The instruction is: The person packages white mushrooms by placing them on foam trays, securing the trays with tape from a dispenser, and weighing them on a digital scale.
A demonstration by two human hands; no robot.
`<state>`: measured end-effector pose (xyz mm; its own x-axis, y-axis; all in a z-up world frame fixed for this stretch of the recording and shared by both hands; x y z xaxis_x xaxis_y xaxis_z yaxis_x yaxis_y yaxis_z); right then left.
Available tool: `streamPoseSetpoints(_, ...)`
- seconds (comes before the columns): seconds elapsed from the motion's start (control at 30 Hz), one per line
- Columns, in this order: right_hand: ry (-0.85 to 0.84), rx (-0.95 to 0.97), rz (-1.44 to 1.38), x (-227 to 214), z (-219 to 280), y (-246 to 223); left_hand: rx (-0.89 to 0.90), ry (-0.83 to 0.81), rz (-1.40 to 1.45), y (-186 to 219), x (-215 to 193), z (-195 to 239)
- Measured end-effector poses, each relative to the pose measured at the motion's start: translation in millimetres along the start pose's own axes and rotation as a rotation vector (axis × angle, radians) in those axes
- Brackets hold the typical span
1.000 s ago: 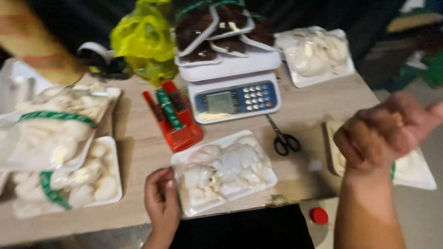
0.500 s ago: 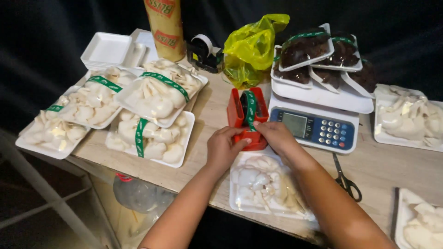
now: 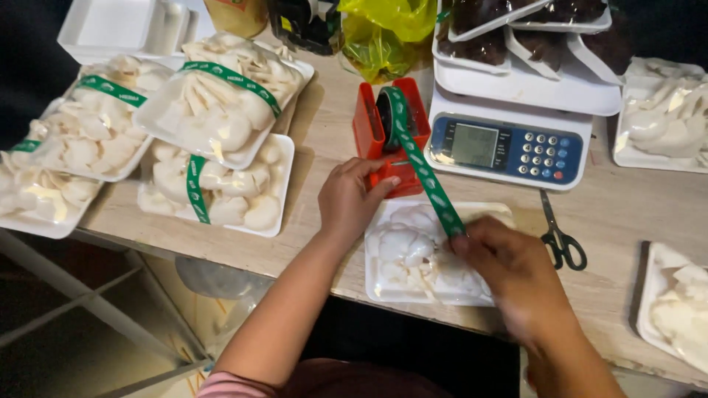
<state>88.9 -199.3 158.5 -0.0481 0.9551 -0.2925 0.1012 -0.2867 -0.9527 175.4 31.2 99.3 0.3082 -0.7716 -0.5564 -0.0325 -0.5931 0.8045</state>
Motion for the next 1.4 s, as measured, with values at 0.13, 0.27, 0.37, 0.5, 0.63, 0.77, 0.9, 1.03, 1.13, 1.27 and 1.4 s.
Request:
streamPoseSetpoints(0.13,-0.067,-0.096,-0.156,-20,74,2,0.008,0.032,-0.048,-2,2,1)
streamPoseSetpoints(0.27,-0.163,-0.14,-0.183,-8,86,15,-0.038,0.052,0.276,2,-14,33)
streamPoseSetpoints(0.37,-0.155,-0.054,-0.203,-15,83,25,-0.452,0.139,0.65,-33,-26,70)
streamPoseSetpoints(0.5,-0.179,-0.069,-0.269,-10,86,17,-1.074,-0.32,1.14,-40,6,123)
streamPoseSetpoints(0.63,-0.257,-0.115,-0.312,0,83,-1,-1.215,-0.484,1.145,-39,28,130)
streamPoseSetpoints(0.77,-0.205,0.022,-0.354,-9,93,19,-1.19,-0.53,1.214,-1,46,129)
streamPoseSetpoints(0.9,-0.21,0.026,-0.366,-7,106,44,-1.194,-0.5,1.246,31,52,128)
streamPoseSetpoints(1.03,-0.3,0.196,-0.354,2,110,32,-1.211,-0.441,1.277,25,52,136)
streamPoseSetpoints(1.13,-0.265,0.425,-0.3,0,118,51,-1.273,-0.407,1.363,8,45,147)
streamPoseSetpoints(1.27,-0.353,0.399,-0.354,8,118,50,-1.328,-0.261,1.349,-14,14,152)
streamPoseSetpoints(1.4,-0.422,0.307,-0.333,14,115,42,-1.284,-0.229,1.309,-15,1,145)
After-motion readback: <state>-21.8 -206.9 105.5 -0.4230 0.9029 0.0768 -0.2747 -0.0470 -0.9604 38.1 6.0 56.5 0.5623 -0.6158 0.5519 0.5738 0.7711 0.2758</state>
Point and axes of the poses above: each hand's wrist, its own z-axis away from the middle knuckle, its own x-axis out of the palm, y = z × x, the point moved 9 cm from there along -z, towards the middle knuckle, and after that the axes turned 11 degrees about -x, right-handed, at the moved point
